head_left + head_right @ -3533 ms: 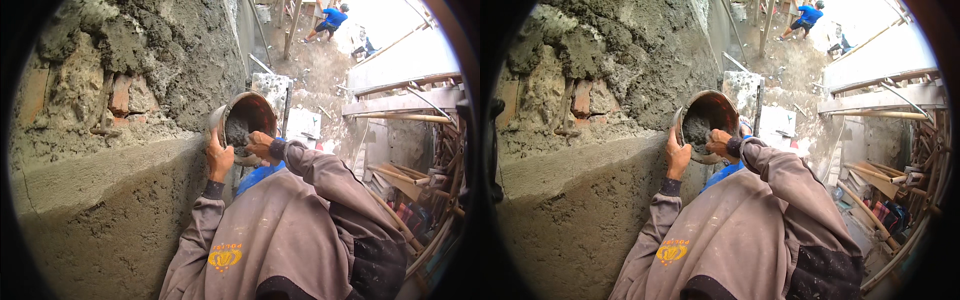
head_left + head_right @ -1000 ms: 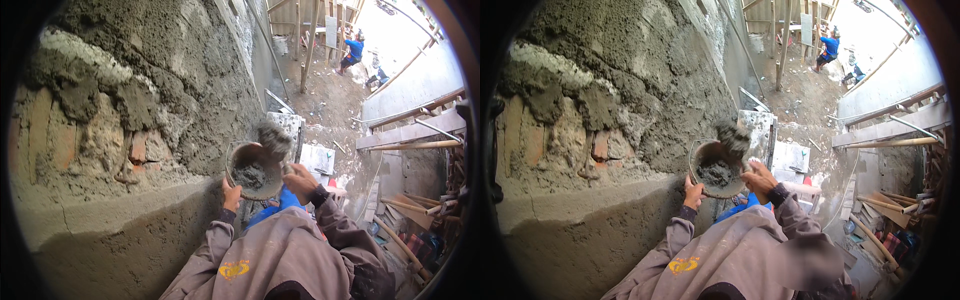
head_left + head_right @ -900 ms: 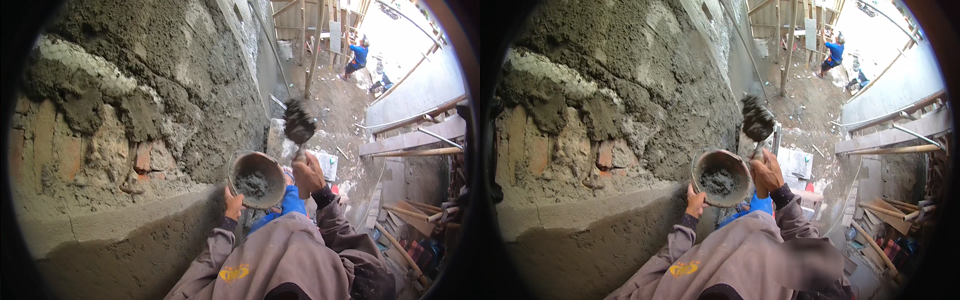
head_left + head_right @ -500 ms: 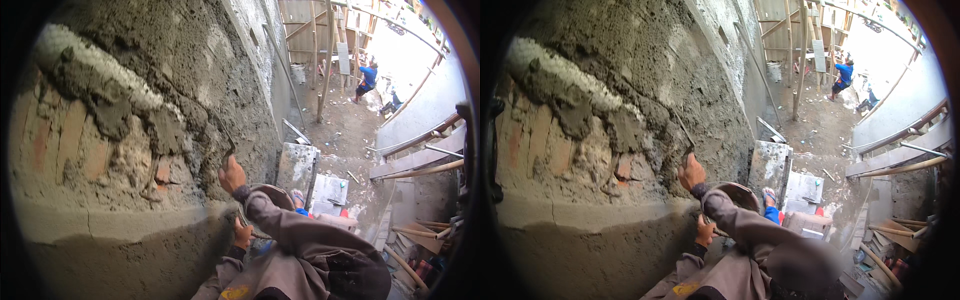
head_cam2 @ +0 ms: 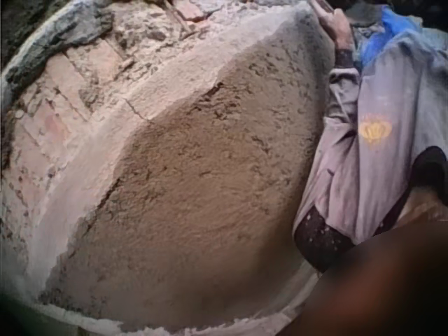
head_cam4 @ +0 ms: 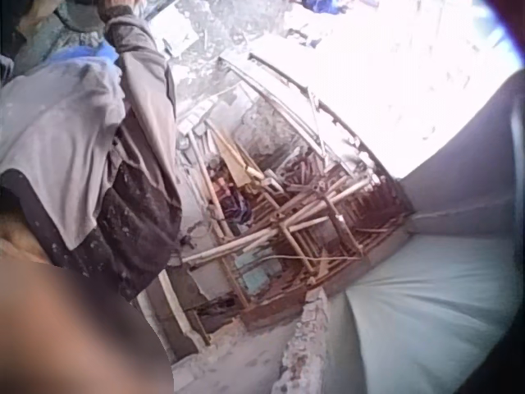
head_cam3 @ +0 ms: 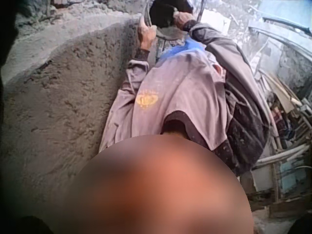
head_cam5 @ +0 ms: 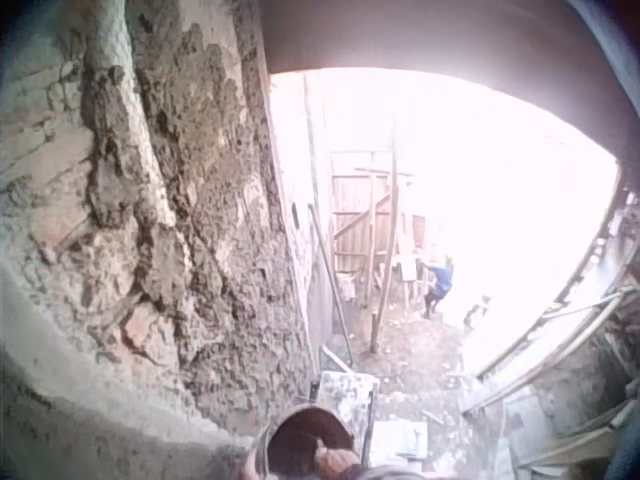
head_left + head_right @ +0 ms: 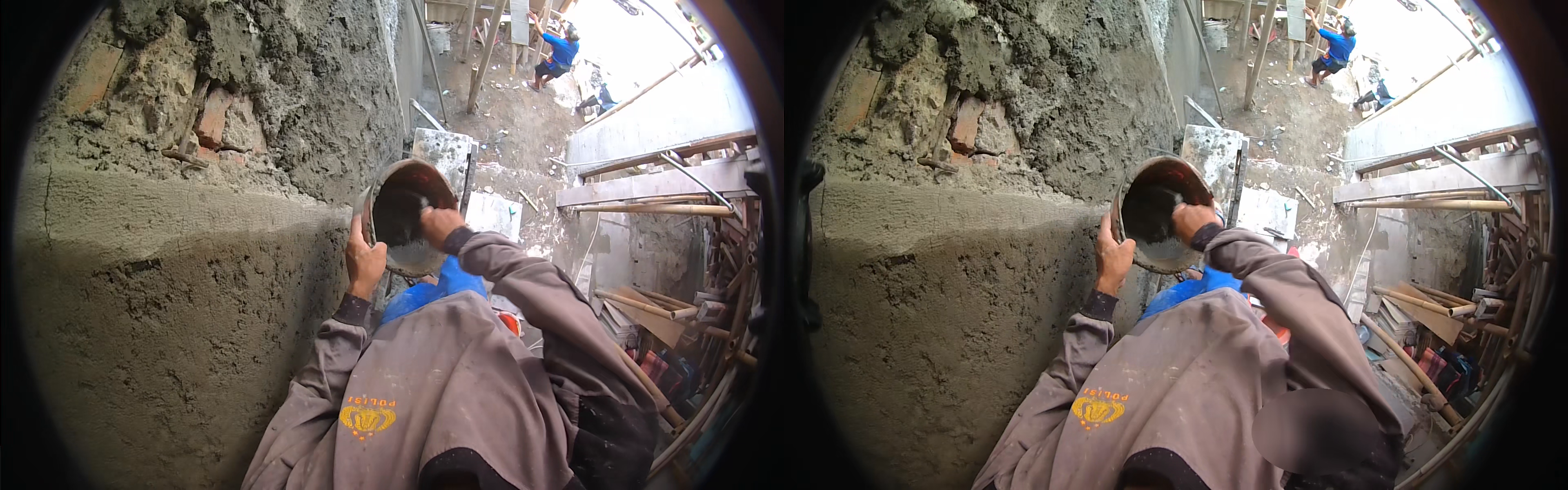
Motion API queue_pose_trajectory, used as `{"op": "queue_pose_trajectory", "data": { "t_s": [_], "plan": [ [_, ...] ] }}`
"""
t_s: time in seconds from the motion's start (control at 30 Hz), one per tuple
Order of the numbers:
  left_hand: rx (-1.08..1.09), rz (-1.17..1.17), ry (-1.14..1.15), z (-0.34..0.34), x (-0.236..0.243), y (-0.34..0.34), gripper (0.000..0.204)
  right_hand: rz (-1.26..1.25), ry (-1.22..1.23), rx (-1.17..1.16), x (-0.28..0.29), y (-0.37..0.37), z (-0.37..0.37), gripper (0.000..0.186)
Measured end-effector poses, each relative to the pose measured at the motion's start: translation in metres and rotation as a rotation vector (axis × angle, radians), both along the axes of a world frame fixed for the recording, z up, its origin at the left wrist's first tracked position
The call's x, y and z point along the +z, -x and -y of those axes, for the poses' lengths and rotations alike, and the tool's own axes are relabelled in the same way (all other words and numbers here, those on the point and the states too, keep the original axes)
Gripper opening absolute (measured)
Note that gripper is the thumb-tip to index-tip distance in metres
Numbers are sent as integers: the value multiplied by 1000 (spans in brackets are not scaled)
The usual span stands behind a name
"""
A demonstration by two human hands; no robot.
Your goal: The person scoops wet cement from a bucket using a trowel and applies it to a vertical wall, smoothing the surface. The person repeatedly refills the trowel and continues plastering the wall section.
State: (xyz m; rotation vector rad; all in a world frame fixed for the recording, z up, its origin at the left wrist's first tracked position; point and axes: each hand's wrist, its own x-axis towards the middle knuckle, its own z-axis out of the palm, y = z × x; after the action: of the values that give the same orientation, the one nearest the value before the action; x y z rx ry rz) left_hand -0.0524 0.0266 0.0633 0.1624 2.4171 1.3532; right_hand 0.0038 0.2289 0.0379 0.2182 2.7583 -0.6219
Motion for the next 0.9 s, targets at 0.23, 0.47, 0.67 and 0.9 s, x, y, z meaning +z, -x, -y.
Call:
{"op": "queue_pose_trajectory", "data": {
  "t_s": [0.23,0.47,0.67,0.9],
  "plan": [
    [-178,-64,202,-5,66,11,67,-31,48,-212,-6,-36,-13,26],
    [-136,-119,107,-18,43,18,69,355,1234,-309,-15,-36,33,24],
    [33,18,-70,-3,-14,29,69,500,1322,-342,1,-32,-6,18],
    [220,334,-92,-32,-47,47,69,450,1259,-409,6,-28,-49,24]
  ]
}}
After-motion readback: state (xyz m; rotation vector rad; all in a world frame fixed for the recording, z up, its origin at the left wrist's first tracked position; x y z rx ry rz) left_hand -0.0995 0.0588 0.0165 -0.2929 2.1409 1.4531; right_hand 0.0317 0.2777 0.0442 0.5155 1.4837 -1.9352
